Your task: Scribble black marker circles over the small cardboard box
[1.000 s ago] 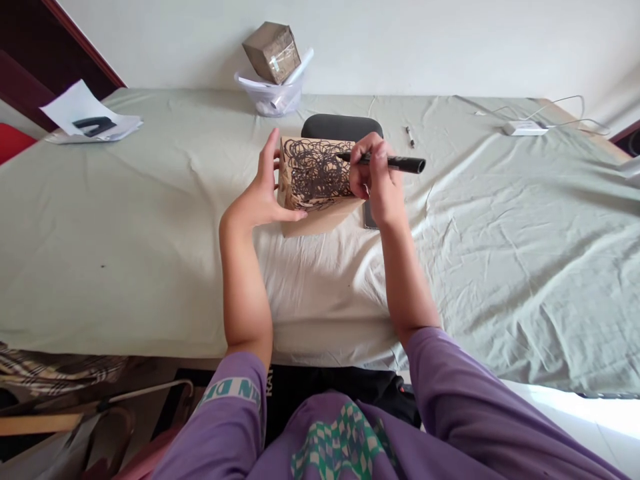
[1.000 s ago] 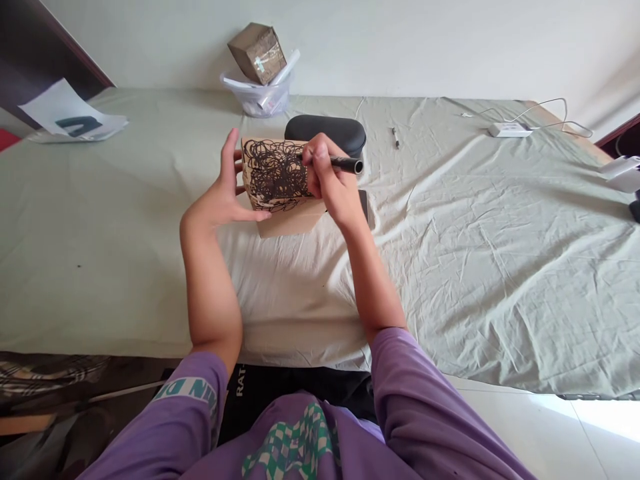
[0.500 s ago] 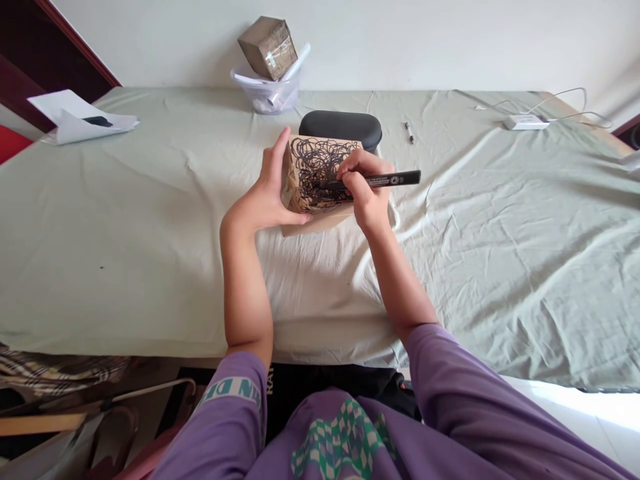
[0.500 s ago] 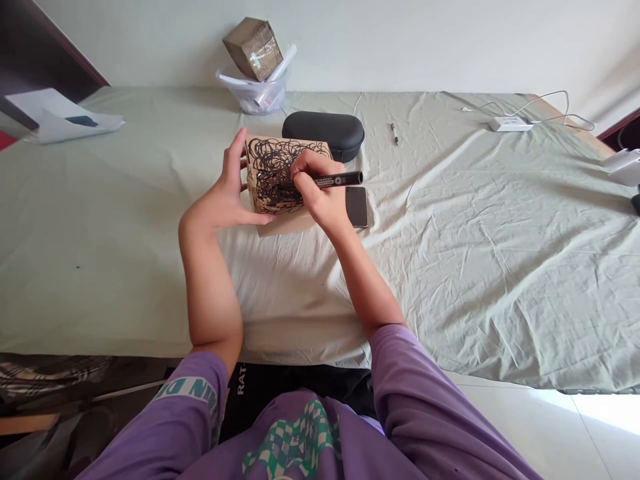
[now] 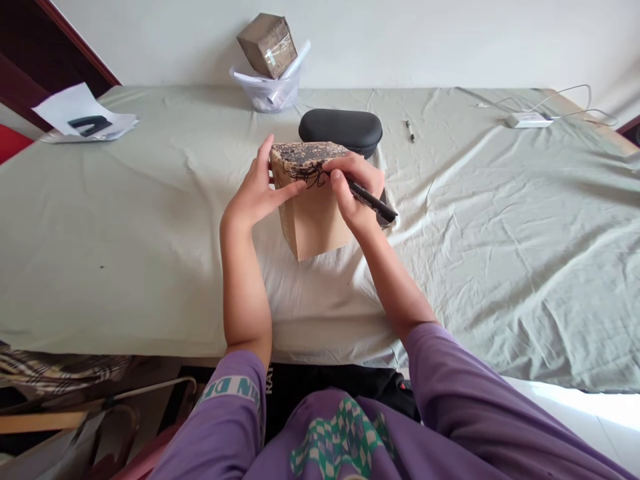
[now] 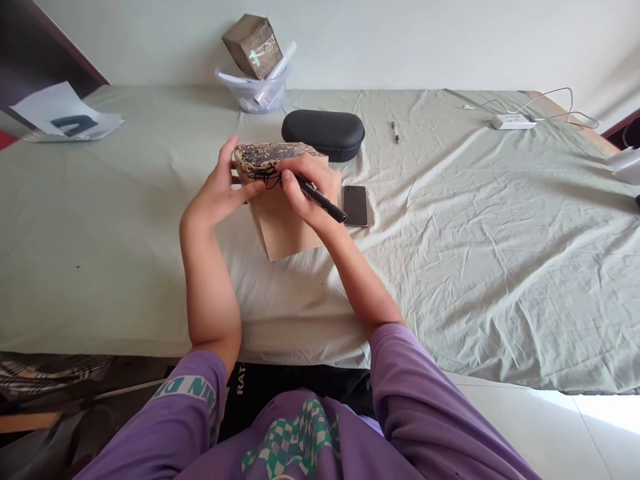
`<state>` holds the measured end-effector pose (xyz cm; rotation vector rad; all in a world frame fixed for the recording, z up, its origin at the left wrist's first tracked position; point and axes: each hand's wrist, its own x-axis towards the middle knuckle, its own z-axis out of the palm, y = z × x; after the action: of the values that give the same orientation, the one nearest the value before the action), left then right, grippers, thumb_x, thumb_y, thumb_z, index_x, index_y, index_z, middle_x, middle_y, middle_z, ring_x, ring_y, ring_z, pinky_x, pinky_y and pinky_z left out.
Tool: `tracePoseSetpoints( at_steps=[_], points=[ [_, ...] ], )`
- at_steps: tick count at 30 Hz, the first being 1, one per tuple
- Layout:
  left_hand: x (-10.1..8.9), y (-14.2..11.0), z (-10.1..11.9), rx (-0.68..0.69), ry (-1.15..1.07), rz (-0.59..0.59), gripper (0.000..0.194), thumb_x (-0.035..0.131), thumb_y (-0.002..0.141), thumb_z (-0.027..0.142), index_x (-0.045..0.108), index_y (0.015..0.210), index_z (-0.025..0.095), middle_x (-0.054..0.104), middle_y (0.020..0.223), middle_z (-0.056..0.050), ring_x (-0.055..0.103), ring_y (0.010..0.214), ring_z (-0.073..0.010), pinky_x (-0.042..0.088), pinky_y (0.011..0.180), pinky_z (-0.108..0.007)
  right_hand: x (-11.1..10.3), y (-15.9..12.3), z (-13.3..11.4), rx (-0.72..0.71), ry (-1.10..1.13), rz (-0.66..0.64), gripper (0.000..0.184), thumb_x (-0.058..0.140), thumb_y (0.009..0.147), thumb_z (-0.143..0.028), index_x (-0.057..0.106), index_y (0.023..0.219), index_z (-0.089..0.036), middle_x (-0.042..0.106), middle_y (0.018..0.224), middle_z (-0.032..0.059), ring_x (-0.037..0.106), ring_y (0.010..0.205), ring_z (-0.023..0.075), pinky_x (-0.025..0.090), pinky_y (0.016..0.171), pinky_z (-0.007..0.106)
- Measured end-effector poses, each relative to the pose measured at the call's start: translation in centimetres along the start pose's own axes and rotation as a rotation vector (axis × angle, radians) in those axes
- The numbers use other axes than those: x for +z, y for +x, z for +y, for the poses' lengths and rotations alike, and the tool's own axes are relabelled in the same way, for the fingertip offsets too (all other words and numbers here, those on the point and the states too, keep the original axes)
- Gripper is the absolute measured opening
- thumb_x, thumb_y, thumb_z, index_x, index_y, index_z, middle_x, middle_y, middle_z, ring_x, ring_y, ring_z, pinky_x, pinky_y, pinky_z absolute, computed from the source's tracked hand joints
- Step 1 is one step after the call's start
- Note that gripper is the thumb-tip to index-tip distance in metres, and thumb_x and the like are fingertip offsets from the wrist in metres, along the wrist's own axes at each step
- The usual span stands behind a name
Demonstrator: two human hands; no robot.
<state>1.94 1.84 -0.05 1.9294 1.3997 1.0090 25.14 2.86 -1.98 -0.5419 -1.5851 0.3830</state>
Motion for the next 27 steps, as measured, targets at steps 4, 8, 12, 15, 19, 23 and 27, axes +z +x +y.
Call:
tracePoseSetpoints(
  at_steps=[4,8,12,15,19,23,27],
  points=[
    [-0.1,-0.3,-0.2,-0.135,-0.072,-0.063,0.133,0.094,0.084,0.059,0.006,0.181,0.034,0.027,0.187,-0.013,0.042,0.166,-0.043,0.046,0.132,-0.066,1.3,-1.3,1.5,-0.038,-0.038,-0.003,0.026,0.054,0.099,-0.05,0.067,0.092,-0.029,0.07,0.079,0.0027,0.062,0.066,0.0219,0.061,0.069,0.042],
    [-0.5,-0.8,0.3,-0.218,-0.017,-0.148,0.154,0.1,0.08,0.038,-0.018,0.179,0.03,0.018,0.188,-0.017,0.038,0.169,-0.0424,0.041,0.133,-0.068,2.7,-2.9,2.9,-0.049,-0.127,-0.048,0.029,0.047,0.099,-0.052,0.063,0.093,-0.029,0.068,0.083,0.0048,0.063,0.077,0.0256,0.062,0.082,0.048],
    [-0.7,-1.1,0.7,-0.251,-0.01,-0.174,0.154,0.097,0.081,0.034,-0.023,0.177,0.033,0.02,0.188,-0.014,0.033,0.171,-0.042,0.036,0.135,-0.07,3.4,-3.3,3.1,-0.082,-0.175,-0.066,0.032,0.042,0.105,-0.051,0.063,0.099,-0.027,0.067,0.089,0.0056,0.062,0.081,0.0254,0.06,0.089,0.051],
    [-0.7,-1.2,0.8,-0.256,-0.025,-0.159,0.155,0.096,0.079,0.037,-0.024,0.177,0.029,0.015,0.189,-0.015,0.028,0.172,-0.0435,0.032,0.137,-0.071,3.3,-3.0,3.0,-0.112,-0.214,-0.089,0.03,0.043,0.107,-0.047,0.063,0.1,-0.026,0.067,0.087,0.0043,0.062,0.081,0.024,0.058,0.091,0.051],
    [-0.7,-1.0,0.5,-0.284,-0.082,-0.158,0.158,0.095,0.077,0.042,-0.026,0.176,0.027,0.014,0.189,-0.017,0.029,0.172,-0.0423,0.034,0.136,-0.07,3.2,-2.7,3.1,-0.178,-0.207,-0.129,0.03,0.039,0.107,-0.043,0.055,0.087,-0.027,0.061,0.077,0.0009,0.058,0.074,0.0215,0.057,0.087,0.048],
    [-0.7,-0.8,0.2,-0.278,-0.084,-0.17,0.161,0.095,0.075,0.044,-0.029,0.175,0.026,0.011,0.189,-0.018,0.028,0.171,-0.0404,0.035,0.136,-0.067,3.4,-2.5,2.6,-0.136,-0.248,-0.068,0.025,0.042,0.107,-0.039,0.055,0.089,-0.028,0.066,0.081,0.0034,0.057,0.075,0.0222,0.055,0.083,0.046],
    [-1.0,-0.6,-0.7,-0.274,-0.106,-0.179,0.158,0.094,0.075,0.044,-0.027,0.175,0.028,0.016,0.188,-0.018,0.037,0.167,-0.0407,0.036,0.135,-0.066,2.9,-2.0,2.1,-0.09,-0.214,-0.262,0.032,0.048,0.108,-0.052,0.066,0.099,-0.027,0.074,0.091,0.0058,0.066,0.081,0.0232,0.058,0.092,0.047]
  ],
)
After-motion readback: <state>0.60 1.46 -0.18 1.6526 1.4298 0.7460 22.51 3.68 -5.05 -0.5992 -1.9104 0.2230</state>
